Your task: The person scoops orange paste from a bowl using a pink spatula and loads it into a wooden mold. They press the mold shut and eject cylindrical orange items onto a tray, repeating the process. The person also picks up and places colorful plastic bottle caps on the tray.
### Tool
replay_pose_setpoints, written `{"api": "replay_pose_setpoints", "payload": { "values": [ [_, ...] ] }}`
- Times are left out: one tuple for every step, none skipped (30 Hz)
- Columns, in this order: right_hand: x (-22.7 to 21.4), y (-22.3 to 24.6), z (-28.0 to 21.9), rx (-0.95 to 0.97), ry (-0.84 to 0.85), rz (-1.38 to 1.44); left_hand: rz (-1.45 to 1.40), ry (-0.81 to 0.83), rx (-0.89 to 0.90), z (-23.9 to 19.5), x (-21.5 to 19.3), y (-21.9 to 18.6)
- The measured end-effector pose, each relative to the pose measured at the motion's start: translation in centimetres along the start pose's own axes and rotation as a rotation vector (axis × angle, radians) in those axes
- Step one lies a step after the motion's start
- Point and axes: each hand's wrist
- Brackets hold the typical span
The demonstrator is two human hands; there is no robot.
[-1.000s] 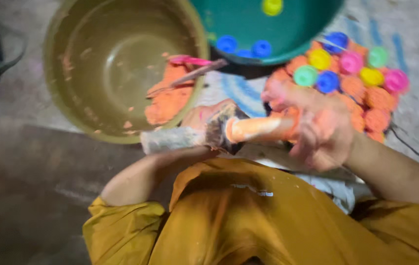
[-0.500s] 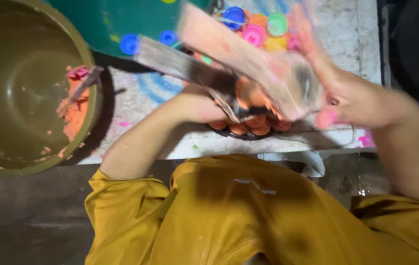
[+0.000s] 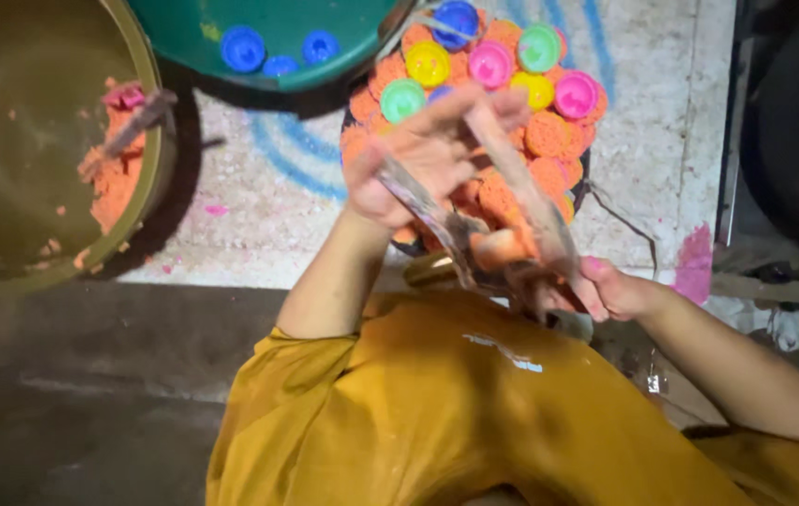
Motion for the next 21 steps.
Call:
{"api": "replay_pose_setpoints", "payload": {
  "values": [
    [-0.6,0.2,-0.2,-0.003,0.031,0.044,0.061,-0.035,0.011,0.7,-0.4,0.1],
    [-1.4,1.1,-0.6,0.037,-0.043,-0.166,0.123,-0.070,0.022,1.4,-0.8,0.1],
    [-1.9,1.8,-2.1,0.095,-0.121,-0.359,0.140,-0.092,0.027,1.6,-1.0,0.4],
    [-2.4,2.7,-3.4,0.197,-0.235,-0.432,0.158,-0.115,0.031,1.7,-1.2,0.6],
    [-2.9,4.3,-4.4,0.303,-0.360,-0.451,0.150,-0.097,0.038,2.3,-1.7,0.3],
    [-3.0,5.9,-5.0,0.399,-0.469,-0.427,0.124,-0.070,0.051,2.8,-2.2,0.0],
    [-3.1,7.7,-4.9,0.478,-0.563,-0.397,0.103,-0.042,0.066,3.6,-2.9,-0.4],
    [-2.7,9.3,-4.4,0.538,-0.643,-0.360,0.065,-0.004,0.087,4.3,-3.6,-0.6],
    [-2.0,10.7,-3.7,0.548,-0.641,-0.291,0.041,-0.001,0.115,4.9,-4.3,-0.6],
    [-1.0,12.1,-2.9,0.549,-0.651,-0.230,0.012,0.006,0.141,5.5,-5.2,-0.4],
    [0.1,13.1,-1.8,0.559,-0.648,-0.191,0.000,-0.025,0.175,5.7,-6.0,-0.2],
    [1.1,14.1,-0.8,0.631,-0.718,-0.302,-0.011,-0.057,0.209,5.9,-6.9,0.3],
    [2.1,14.8,0.2,0.705,-0.784,-0.414,-0.074,-0.082,0.263,5.8,-7.7,0.7],
    [2.7,15.0,1.2,0.780,-0.848,-0.526,-0.136,-0.109,0.316,5.7,-8.5,1.2],
    [3.1,14.9,2.0,0.764,-0.834,-0.606,-0.198,-0.138,0.368,5.4,-9.2,1.7],
    [3.3,14.6,2.7,0.747,-0.818,-0.685,-0.213,-0.146,0.375,5.0,-10.0,2.1],
    [3.3,14.2,3.2,0.725,-0.802,-0.764,-0.227,-0.150,0.381,4.8,-10.8,2.3],
    [3.1,13.6,3.5,0.640,-0.713,-0.810,-0.246,-0.145,0.374,4.5,-11.4,2.4],
    [2.8,13.0,4.0,0.554,-0.620,-0.855,-0.262,-0.140,0.370,4.2,-12.0,2.4],
    [2.6,12.5,4.2,0.468,-0.526,-0.896,-0.282,-0.126,0.352,4.0,-12.5,2.4],
    [2.4,12.1,4.5,0.457,-0.524,-0.882,-0.300,-0.115,0.335,3.7,-12.9,2.3]
  ]
}}
Point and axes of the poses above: each hand's wrist, its own z-axis towards the middle knuckle, its own x-axis out of the palm, y = z × x, and after that the axes turned 10 degrees about z, right-handed
